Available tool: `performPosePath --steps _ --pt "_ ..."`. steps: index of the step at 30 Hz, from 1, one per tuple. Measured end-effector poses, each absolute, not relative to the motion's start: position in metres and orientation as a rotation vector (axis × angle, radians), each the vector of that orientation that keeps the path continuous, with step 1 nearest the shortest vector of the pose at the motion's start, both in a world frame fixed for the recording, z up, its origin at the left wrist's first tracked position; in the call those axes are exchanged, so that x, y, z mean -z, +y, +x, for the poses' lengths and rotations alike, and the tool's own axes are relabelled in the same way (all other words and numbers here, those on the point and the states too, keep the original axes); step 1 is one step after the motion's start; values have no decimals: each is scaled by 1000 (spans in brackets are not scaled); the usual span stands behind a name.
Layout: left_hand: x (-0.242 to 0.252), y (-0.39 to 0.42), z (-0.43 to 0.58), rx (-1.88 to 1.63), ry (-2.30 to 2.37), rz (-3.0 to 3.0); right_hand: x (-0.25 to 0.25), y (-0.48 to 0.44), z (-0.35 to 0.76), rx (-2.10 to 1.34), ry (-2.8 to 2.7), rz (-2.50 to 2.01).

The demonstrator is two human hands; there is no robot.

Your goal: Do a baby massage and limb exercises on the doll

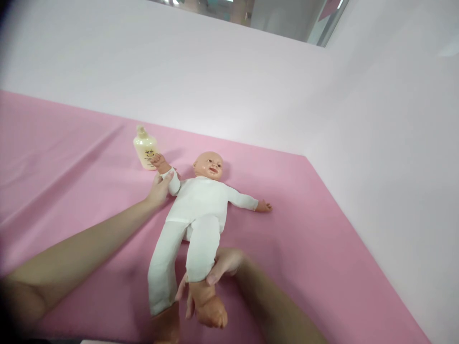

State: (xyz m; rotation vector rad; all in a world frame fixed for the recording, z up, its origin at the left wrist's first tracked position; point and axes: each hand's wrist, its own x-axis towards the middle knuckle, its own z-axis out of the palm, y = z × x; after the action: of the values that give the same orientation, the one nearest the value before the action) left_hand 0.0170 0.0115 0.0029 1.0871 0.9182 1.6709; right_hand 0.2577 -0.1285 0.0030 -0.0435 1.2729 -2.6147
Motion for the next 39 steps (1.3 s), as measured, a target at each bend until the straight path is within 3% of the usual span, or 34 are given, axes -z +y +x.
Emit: performPosePath --steps 7,15,21,27,32,39 --pt "-8 12 17 -1680 929 1071 -16 -121 256 2398 1342 -67" --pt "-6 0 18 -1656 917 1300 24 -134 261 2919 1397 -30" --pt "-12 -12 19 -1500 873 1884 0 -149 266 3330 1531 340" --pt "-18 -16 14 -1286 828 2206 -19 -141 259 3503 1573 640" --pt "-17 -16 14 -1321 775 2201 -21 -138 260 3481 1606 719" --pt "-7 -8 19 -1531 971 1707 -21 -143 263 3425 1636 344"
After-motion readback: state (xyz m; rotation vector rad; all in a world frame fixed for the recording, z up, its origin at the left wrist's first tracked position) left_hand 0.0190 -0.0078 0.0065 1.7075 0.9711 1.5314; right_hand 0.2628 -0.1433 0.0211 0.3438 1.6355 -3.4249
